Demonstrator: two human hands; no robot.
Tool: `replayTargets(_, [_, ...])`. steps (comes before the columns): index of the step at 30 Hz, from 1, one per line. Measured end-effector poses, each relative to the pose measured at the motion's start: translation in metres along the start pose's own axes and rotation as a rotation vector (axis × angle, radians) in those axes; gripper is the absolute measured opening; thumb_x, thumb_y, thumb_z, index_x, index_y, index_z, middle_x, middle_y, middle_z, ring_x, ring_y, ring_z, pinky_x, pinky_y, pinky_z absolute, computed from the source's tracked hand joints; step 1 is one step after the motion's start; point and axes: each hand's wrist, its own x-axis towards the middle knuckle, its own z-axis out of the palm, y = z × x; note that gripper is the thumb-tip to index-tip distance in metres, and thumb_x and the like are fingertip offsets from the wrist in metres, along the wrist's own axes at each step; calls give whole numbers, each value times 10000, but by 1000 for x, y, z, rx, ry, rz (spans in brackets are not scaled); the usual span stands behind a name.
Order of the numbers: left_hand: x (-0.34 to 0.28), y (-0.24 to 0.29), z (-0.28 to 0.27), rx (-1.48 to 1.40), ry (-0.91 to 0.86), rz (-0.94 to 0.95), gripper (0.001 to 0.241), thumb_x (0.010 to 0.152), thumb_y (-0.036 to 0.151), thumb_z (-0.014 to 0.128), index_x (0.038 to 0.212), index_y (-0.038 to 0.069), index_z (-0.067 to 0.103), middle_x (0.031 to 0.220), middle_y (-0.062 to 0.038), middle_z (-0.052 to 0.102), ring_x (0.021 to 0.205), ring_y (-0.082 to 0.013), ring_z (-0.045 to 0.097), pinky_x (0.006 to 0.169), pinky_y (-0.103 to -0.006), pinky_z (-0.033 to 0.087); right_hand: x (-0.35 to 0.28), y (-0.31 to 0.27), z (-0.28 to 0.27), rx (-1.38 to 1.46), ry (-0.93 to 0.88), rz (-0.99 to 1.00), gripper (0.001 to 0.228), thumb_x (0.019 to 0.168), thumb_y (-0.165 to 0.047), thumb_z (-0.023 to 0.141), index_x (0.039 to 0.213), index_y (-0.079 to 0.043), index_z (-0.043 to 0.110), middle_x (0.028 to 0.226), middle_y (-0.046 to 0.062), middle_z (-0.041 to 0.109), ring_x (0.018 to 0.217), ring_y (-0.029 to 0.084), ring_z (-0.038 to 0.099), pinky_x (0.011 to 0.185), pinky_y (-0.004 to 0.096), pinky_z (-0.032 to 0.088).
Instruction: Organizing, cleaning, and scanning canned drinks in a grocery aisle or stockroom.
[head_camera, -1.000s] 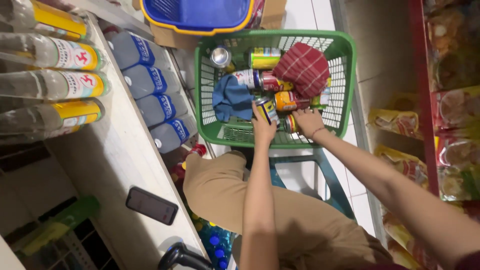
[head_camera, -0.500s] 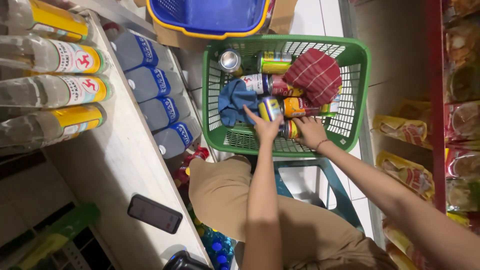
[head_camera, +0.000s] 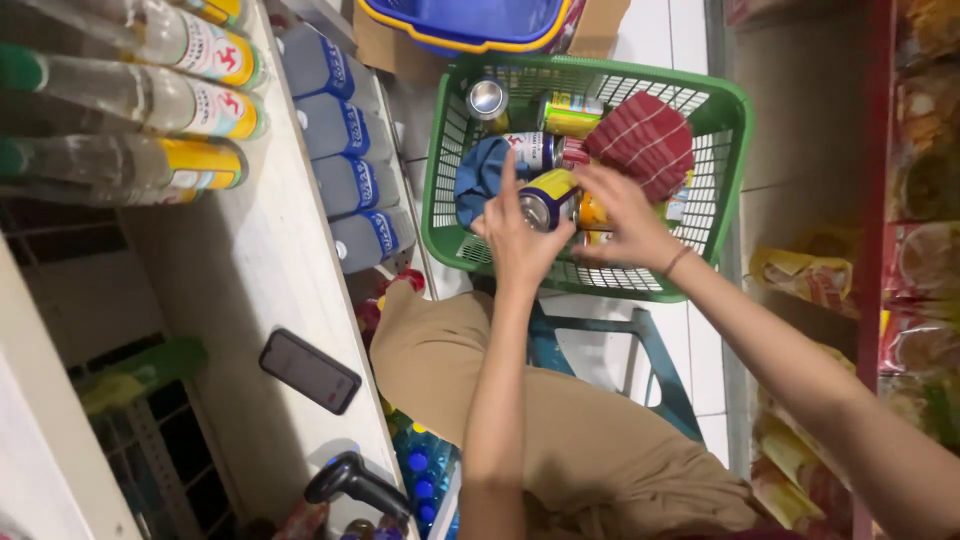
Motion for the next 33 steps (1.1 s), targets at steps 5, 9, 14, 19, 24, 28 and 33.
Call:
replayTargets(5, [-48, 58, -91, -155, 99, -49, 1214, 587, 307, 897, 1614, 144, 270, 1056, -100, 750, 977, -288, 721, 996, -441, 434, -14, -76, -10, 74, -72, -136, 996, 611, -220, 898, 1483, -45, 451, 1415, 194, 542, 1315, 397, 527, 1107, 473, 441])
replayTargets(9, [-100, 78, -159, -369, 159, -134, 1085, 746, 298, 855, 1635, 101, 265, 1109, -101, 736, 1044, -261, 738, 1052, -398, 485, -33, -162, -9, 451, -140, -27, 897, 659, -191, 914, 1427, -42, 474, 1288, 123, 623, 1171, 265, 617, 1007, 379, 504])
replayTargets(14, [-194, 89, -254, 96, 555, 185, 782, 852, 194, 801, 1499, 104, 371, 1254, -156, 697, 1213, -332, 685, 1183, -490, 301, -64, -209, 19, 963, -425, 158, 747, 766, -160, 876, 1407, -29, 516, 1247, 69, 657, 1105, 144, 626, 984, 321, 532])
replayTargets(19, [-310, 96, -337, 598, 989, 329, 633, 867, 170, 756, 1397, 114, 414, 1208, -162, 659, 1188, -351, 654, 1191, -525, 295, -63, -289, 10, 1105, -716, 110, 752, 783, -161, 861, 1431, -43, 498, 1283, 59, 660, 1157, 135, 626, 1022, 317, 520])
replayTargets(24, [-397, 102, -408, 893, 1418, 189, 693, 937, 200, 748, 1469, 67, 325, 1311, -159, 544, 1261, -347, 524, 1147, -519, 387, -63, -385, -6, 1110, -903, -88, 832, 750, -123, 879, 1465, -43, 463, 1313, 84, 650, 1199, 174, 633, 1044, 373, 526])
replayTargets(28, [-434, 96, -436, 968, 1464, -55, 681, 985, 214, 773, 1512, 67, 368, 1421, -166, 433, 1366, -332, 418, 1185, -501, 342, -43, -469, -11, 960, -752, -546, 892, 708, -68, 878, 1490, -44, 449, 1378, 68, 624, 1275, 174, 617, 1116, 391, 523])
replayTargets(33, [-463, 47, -452, 904, 1470, -268, 672, 992, 190, 775, 1562, 69, 440, 1545, -164, 312, 1470, -340, 312, 1261, -535, 281, -15, -557, 12, 1068, -646, -637, 597, 903, -9, 853, 1404, -28, 529, 1263, 65, 668, 1161, 147, 680, 1041, 309, 577])
